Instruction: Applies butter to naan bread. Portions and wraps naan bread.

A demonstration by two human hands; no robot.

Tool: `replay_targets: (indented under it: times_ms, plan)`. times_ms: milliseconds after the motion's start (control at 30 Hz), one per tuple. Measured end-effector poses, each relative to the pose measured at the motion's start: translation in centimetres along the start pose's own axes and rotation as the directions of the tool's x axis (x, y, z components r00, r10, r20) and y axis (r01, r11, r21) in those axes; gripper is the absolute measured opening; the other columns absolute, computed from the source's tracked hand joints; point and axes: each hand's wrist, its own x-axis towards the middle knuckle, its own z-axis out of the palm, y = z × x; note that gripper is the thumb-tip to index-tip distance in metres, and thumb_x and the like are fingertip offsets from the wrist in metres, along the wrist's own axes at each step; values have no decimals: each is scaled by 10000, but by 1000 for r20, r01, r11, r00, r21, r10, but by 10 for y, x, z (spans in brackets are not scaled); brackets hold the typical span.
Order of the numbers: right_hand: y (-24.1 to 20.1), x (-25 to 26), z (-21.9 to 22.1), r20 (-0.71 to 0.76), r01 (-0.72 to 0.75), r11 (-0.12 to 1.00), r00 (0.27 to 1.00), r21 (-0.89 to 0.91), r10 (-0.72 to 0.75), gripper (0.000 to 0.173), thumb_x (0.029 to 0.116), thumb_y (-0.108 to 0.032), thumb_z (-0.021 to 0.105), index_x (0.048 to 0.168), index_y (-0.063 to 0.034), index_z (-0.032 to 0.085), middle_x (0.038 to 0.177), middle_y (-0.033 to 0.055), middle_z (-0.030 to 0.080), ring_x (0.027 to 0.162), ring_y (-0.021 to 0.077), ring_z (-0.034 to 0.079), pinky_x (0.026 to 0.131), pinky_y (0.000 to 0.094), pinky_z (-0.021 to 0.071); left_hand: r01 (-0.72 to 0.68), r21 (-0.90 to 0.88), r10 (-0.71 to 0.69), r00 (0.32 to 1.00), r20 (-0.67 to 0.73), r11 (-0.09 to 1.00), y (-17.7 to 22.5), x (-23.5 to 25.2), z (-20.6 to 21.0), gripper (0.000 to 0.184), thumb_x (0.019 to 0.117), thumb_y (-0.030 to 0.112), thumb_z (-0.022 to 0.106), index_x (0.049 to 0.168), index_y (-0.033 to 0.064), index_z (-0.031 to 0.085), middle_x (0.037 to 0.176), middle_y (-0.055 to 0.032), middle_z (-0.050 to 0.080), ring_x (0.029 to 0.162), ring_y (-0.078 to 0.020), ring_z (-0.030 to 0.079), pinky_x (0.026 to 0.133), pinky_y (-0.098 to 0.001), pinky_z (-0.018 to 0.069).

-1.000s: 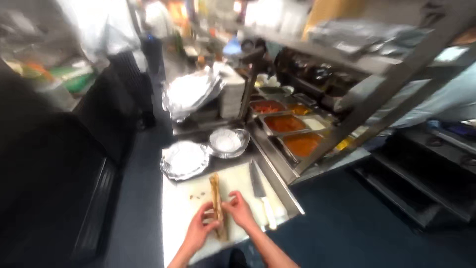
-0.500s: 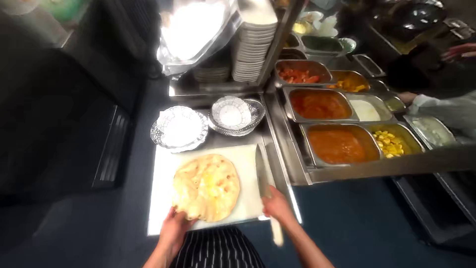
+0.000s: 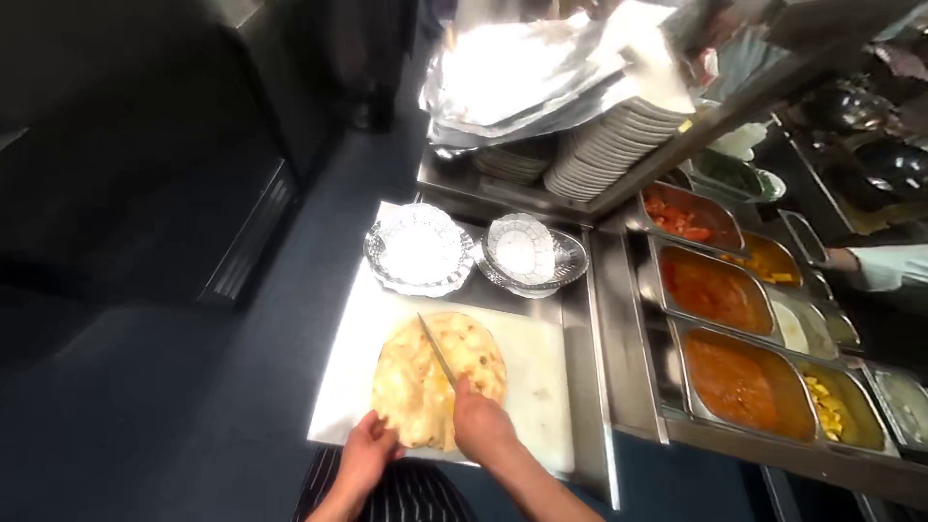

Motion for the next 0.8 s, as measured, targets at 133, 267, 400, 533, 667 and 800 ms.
replay_targets:
  times_ms: [133, 267, 400, 533, 667, 800]
  plan:
    - [-14, 40, 27, -111, -27, 998, 993, 52, 33, 509, 1025, -137, 458, 1517, -144, 327, 1023, 165, 721, 982, 365, 731, 824, 543, 589, 6, 21, -6, 1000, 5, 1000, -4, 2, 0, 235, 904, 21, 665, 1127, -7, 598, 852, -117, 722, 722, -229, 738, 696, -404, 649]
    - [-6, 32, 30, -98, -16, 997, 995, 69, 23, 540, 1001, -124, 491, 1515, -145, 326, 1069, 170, 716, 1013, 372, 722, 845, 559, 582, 40, 0, -40, 999, 9, 999, -5, 2, -2, 241, 900, -14, 658, 1134, -13, 600, 881, -131, 731, 716, -235, 739, 677, -402, 651]
    - [34, -44, 62, 11, -110, 993, 994, 51, 110, 546, 1020, -163, 493, 1545, -111, 353, 1056, 209, 726, 1002, 414, 717, 832, 594, 569, 45, -13, -45, 999, -4, 999, 0, 1, -1, 233, 908, -17, 652, 1136, -14, 601, 884, -123, 725, 719, -224, 739, 676, -391, 653]
    - [62, -32, 111, -1, -136, 989, 991, 49, 136, 431, 1042, -196, 464, 1462, -108, 423, 976, 185, 736, 947, 402, 733, 806, 587, 577, 61, -16, -61, 998, -14, 998, -5, -3, 2, 245, 906, -11, 657, 1141, -28, 589, 921, -138, 723, 740, -237, 741, 690, -402, 656]
    - [72, -9, 122, -66, -43, 995, 997, 87, 49, 512, 1016, -206, 470, 1515, -126, 383, 991, 174, 728, 951, 382, 727, 814, 573, 571, -27, 91, 32, 998, -45, 995, -7, -10, -8, 235, 879, 33, 711, 1098, -21, 644, 922, -129, 732, 790, -226, 744, 740, -406, 652]
    - [121, -9, 154, -374, 183, 932, 926, 313, -56, 407, 1051, -311, 451, 1367, -76, 554, 839, 153, 728, 798, 363, 739, 726, 563, 585, -370, 1, 370, 929, -2, 929, 17, -15, -34, 305, 777, 39, 602, 1070, 5, 680, 904, -50, 736, 810, -140, 717, 738, -350, 619]
